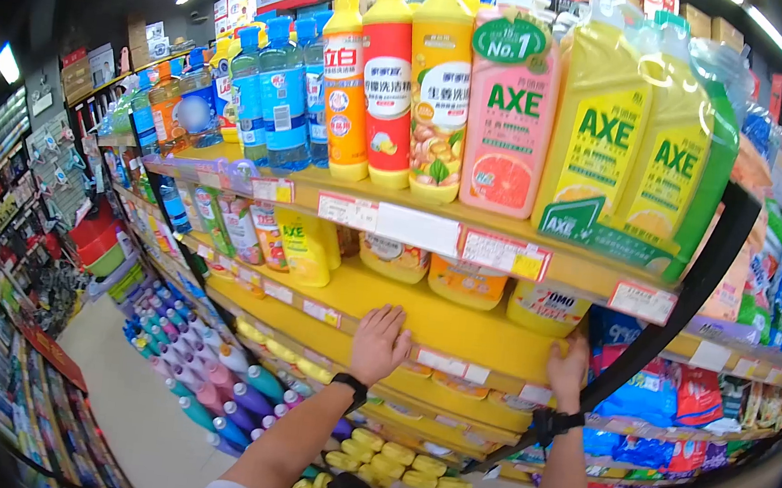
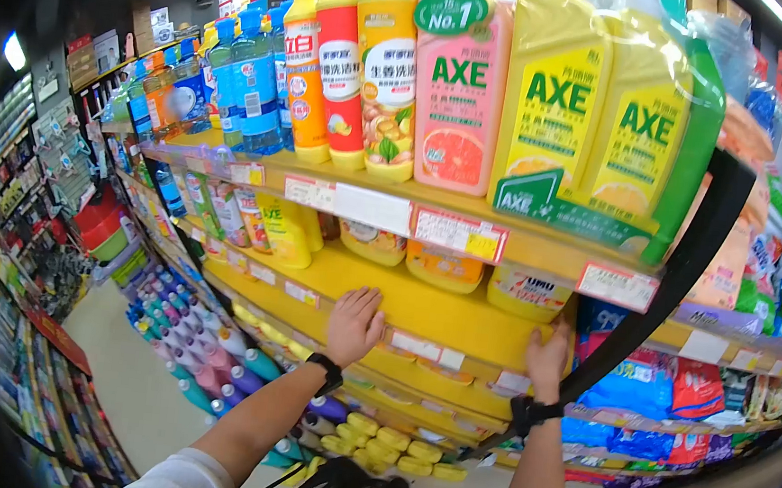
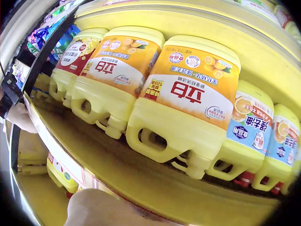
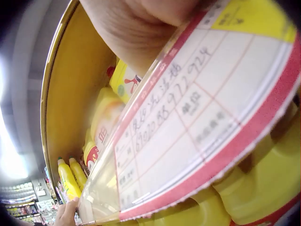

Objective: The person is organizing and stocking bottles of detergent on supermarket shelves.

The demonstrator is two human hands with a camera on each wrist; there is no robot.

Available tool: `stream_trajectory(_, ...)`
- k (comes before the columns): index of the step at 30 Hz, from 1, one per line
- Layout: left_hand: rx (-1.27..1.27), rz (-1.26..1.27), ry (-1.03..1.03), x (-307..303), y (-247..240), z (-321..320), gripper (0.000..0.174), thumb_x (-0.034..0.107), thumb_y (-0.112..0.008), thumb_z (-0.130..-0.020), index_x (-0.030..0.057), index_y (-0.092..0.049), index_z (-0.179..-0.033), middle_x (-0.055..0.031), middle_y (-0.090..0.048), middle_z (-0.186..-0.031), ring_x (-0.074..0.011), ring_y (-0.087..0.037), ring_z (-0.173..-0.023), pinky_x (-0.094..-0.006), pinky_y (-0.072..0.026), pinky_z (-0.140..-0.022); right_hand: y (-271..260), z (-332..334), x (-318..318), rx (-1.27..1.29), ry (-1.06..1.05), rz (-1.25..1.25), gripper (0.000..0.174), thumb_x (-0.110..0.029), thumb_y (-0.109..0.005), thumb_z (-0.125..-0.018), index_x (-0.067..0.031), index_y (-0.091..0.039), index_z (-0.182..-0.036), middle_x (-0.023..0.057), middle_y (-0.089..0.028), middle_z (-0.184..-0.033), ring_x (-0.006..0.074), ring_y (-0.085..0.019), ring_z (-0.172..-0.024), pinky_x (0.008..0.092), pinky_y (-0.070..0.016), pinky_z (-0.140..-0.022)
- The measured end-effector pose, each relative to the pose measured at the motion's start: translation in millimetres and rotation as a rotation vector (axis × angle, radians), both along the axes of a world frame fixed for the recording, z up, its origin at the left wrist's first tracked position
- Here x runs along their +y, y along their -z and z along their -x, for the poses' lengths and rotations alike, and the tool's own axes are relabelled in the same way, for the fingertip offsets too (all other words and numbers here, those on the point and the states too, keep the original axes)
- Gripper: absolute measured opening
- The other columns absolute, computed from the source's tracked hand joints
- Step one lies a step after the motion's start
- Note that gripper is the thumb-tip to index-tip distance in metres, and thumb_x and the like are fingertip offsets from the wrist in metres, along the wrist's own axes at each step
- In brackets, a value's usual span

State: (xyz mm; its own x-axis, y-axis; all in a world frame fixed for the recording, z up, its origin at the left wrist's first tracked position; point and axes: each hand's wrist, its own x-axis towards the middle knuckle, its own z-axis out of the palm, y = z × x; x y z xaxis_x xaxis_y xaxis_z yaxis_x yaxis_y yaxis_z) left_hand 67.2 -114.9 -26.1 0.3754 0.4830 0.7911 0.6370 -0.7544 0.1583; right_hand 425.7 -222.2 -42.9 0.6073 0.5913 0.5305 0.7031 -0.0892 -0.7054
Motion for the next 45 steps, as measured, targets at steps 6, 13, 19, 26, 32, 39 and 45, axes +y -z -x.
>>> stream_trajectory(6, 0.060, 0.063, 0.032, -1, -3, 6, 0.034, 0.022, -0.059, -0.091, -0.0050, -0.063, -0.112, -0.0212, -0.065, -0.119, -0.0368, -0.058, -0.116, -0.0466, -0.0400, -0.103, 3, -1, 4, 0.081, -0.029, -0.023, 0.052, -0.006, -0.067, -0.084, 0.0030, -0.051, -0.132, 0.0217, -0.062, -0.118, 0.0340, -0.059, -0.112, 0.0398, -0.0460, -0.097)
stream_trajectory(13, 0.138, -0.033, 0.032, 28, -54, 11, 0.051, 0.028, -0.066, -0.087, -0.0054, -0.056, -0.124, -0.0255, -0.059, -0.124, -0.0397, -0.052, -0.120, -0.0495, -0.0352, -0.106, -7, 8, 1, 0.044, 0.021, -0.001, 0.052, -0.008, -0.067, -0.085, 0.0038, -0.049, -0.132, 0.0218, -0.061, -0.118, 0.0338, -0.059, -0.112, 0.0395, -0.0460, -0.097)
stream_trajectory(19, 0.284, -0.176, -0.094, 70, -126, 10, 0.056, 0.030, -0.071, -0.084, -0.0028, -0.053, -0.126, -0.0242, -0.056, -0.124, -0.0438, -0.050, -0.119, -0.0527, -0.0384, -0.101, -5, 6, 1, 0.051, 0.019, 0.011, 0.051, -0.009, -0.067, -0.085, 0.0032, -0.049, -0.131, 0.0222, -0.061, -0.118, 0.0348, -0.059, -0.112, 0.0402, -0.0465, -0.096)
stream_trajectory(26, 0.359, -0.067, -0.018, 101, -153, -4, 0.040, 0.032, -0.071, -0.083, 0.0115, -0.065, -0.117, -0.0156, -0.065, -0.110, -0.0368, -0.061, -0.101, -0.0490, -0.0487, -0.085, -9, 9, -1, 0.045, 0.028, 0.035, 0.055, -0.009, -0.068, -0.084, 0.0023, -0.047, -0.134, 0.0220, -0.059, -0.119, 0.0351, -0.058, -0.112, 0.0410, -0.0461, -0.097)
stream_trajectory(32, 0.320, -0.198, 0.058, 122, -156, -19, 0.023, 0.030, -0.059, -0.091, 0.0127, -0.066, -0.103, -0.0122, -0.069, -0.097, -0.0342, -0.065, -0.092, -0.0463, -0.0498, -0.080, -7, 7, 1, 0.026, 0.025, 0.028, 0.059, -0.009, -0.068, -0.084, 0.0034, -0.045, -0.136, 0.0226, -0.059, -0.119, 0.0357, -0.057, -0.113, 0.0412, -0.0453, -0.098)
stream_trajectory(39, 0.341, -0.064, 0.064, 130, -160, -22, 0.025, 0.035, -0.061, -0.090, 0.0138, -0.065, -0.102, -0.0108, -0.068, -0.100, -0.0315, -0.064, -0.095, -0.0440, -0.0496, -0.082, -10, 9, 0, 0.013, 0.032, 0.054, 0.057, -0.010, -0.068, -0.084, 0.0054, -0.045, -0.135, 0.0236, -0.059, -0.119, 0.0368, -0.057, -0.112, 0.0414, -0.0453, -0.098)
stream_trajectory(45, 0.366, -0.023, 0.082, 126, -168, -19, 0.026, 0.037, -0.061, -0.089, 0.0140, -0.064, -0.102, -0.0107, -0.068, -0.101, -0.0312, -0.064, -0.096, -0.0435, -0.0495, -0.082, -20, 13, -5, 0.066, -0.001, 0.091, 0.060, -0.008, -0.065, -0.085, 0.0052, -0.041, -0.138, 0.0272, -0.058, -0.125, 0.0418, -0.056, -0.116, 0.0432, -0.0451, -0.099)
